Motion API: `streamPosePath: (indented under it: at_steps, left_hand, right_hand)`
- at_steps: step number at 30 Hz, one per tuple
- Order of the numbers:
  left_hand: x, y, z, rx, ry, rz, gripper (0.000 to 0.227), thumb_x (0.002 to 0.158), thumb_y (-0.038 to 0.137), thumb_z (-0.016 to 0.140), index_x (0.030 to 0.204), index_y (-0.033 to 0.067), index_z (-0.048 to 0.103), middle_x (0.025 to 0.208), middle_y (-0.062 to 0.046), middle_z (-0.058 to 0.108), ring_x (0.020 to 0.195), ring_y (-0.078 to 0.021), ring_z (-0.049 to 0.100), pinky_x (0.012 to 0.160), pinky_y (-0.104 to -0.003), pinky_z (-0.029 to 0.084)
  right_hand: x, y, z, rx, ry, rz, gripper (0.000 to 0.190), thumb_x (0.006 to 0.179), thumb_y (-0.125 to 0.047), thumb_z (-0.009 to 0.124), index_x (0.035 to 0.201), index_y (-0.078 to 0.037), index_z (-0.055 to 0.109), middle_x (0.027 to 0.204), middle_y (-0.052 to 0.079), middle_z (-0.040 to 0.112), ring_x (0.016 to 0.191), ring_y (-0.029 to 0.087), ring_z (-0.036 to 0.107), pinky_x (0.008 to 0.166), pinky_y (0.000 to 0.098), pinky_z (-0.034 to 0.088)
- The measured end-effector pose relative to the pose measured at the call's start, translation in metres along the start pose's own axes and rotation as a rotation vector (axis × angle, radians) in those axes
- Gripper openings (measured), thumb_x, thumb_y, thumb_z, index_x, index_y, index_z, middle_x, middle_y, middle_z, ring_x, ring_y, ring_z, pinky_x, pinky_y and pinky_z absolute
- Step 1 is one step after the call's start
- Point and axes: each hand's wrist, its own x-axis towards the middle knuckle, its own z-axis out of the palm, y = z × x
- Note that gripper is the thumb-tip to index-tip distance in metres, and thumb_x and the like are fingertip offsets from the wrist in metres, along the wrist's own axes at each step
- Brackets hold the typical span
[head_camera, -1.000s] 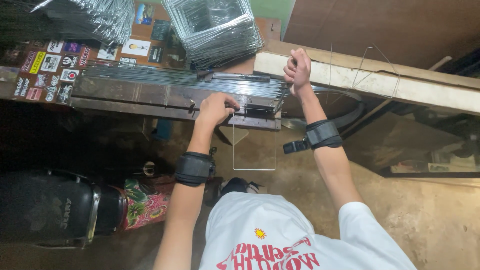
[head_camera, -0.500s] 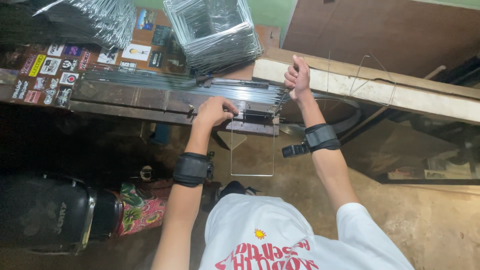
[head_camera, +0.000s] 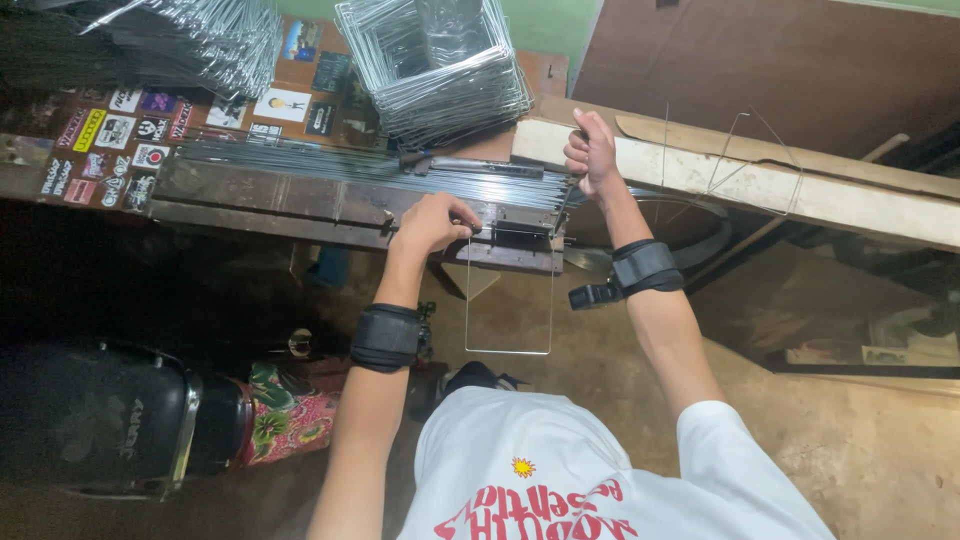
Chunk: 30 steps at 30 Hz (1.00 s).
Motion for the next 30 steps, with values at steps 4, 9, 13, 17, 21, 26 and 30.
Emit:
streamPosePath:
  at_steps: [4,9,13,17,21,26,30]
  left_hand:
    - [0.002,0.0,0.001,-0.005,-0.02,-0.01,0.024,0.076,0.022,0.085,0.098,0.0314,0.083,0.102,-0.001,0.079,0.096,-0.0235,0.073,0.088,-0.038,0.056]
    - [0.001,0.005,0.0,0.022,0.001,-0.017,0.023,0.075,0.022,0.086,0.096,0.0306,0.083,0.104,0.0,0.079,0.1,-0.0233,0.072,0.088,-0.038,0.055]
    - [0.004,0.005,0.0,0.035,-0.005,-0.023,0.023,0.075,0.022,0.086,0.096,0.0305,0.083,0.104,-0.001,0.078,0.1,-0.0233,0.072,0.088,-0.038,0.055]
    - [0.009,0.005,0.0,0.058,-0.03,-0.044,0.022,0.074,0.021,0.087,0.094,0.0289,0.083,0.099,0.0,0.079,0.096,-0.0212,0.073,0.087,-0.037,0.056]
    - [0.02,0.002,0.002,0.085,-0.057,-0.047,0.021,0.072,0.018,0.087,0.091,0.026,0.084,0.09,0.001,0.08,0.09,-0.0178,0.075,0.084,-0.036,0.057]
    - [0.022,0.01,-0.004,0.12,-0.096,-0.068,0.024,0.068,0.015,0.088,0.09,0.0247,0.084,0.087,0.003,0.08,0.088,-0.016,0.075,0.083,-0.034,0.057]
    - [0.022,0.015,-0.007,0.138,-0.123,-0.074,0.026,0.066,0.013,0.088,0.089,0.0241,0.084,0.085,0.006,0.079,0.086,-0.0147,0.075,0.081,-0.034,0.057]
  right_hand:
    - [0.001,0.0,0.003,-0.007,-0.013,-0.001,0.033,0.104,-0.029,0.065,0.084,-0.02,0.039,0.061,-0.008,0.031,0.045,0.002,0.027,0.037,0.0196,0.017]
    - [0.003,0.004,-0.003,-0.02,-0.001,-0.018,0.033,0.104,-0.027,0.065,0.084,-0.02,0.039,0.061,-0.007,0.031,0.045,0.002,0.027,0.037,0.02,0.017]
    - [0.004,0.009,-0.015,0.001,0.017,-0.029,0.033,0.105,-0.026,0.064,0.084,-0.02,0.039,0.061,-0.007,0.031,0.045,0.002,0.027,0.038,0.0199,0.017]
    - [0.003,0.016,-0.029,0.03,0.065,-0.061,0.031,0.106,-0.026,0.063,0.085,-0.02,0.04,0.061,-0.007,0.031,0.045,0.003,0.027,0.038,0.0204,0.017]
    - [-0.001,0.021,-0.04,0.093,0.115,-0.083,0.028,0.105,-0.025,0.062,0.088,-0.02,0.041,0.061,-0.006,0.033,0.045,0.004,0.028,0.039,0.0209,0.019]
    - [-0.002,0.028,-0.05,0.144,0.139,-0.099,0.026,0.106,-0.023,0.061,0.089,-0.02,0.041,0.062,-0.006,0.034,0.048,0.004,0.03,0.04,0.0206,0.021]
    - [-0.01,0.029,-0.056,0.164,0.15,-0.145,0.024,0.107,-0.021,0.059,0.09,-0.019,0.042,0.065,-0.006,0.034,0.05,0.004,0.03,0.042,0.0207,0.023]
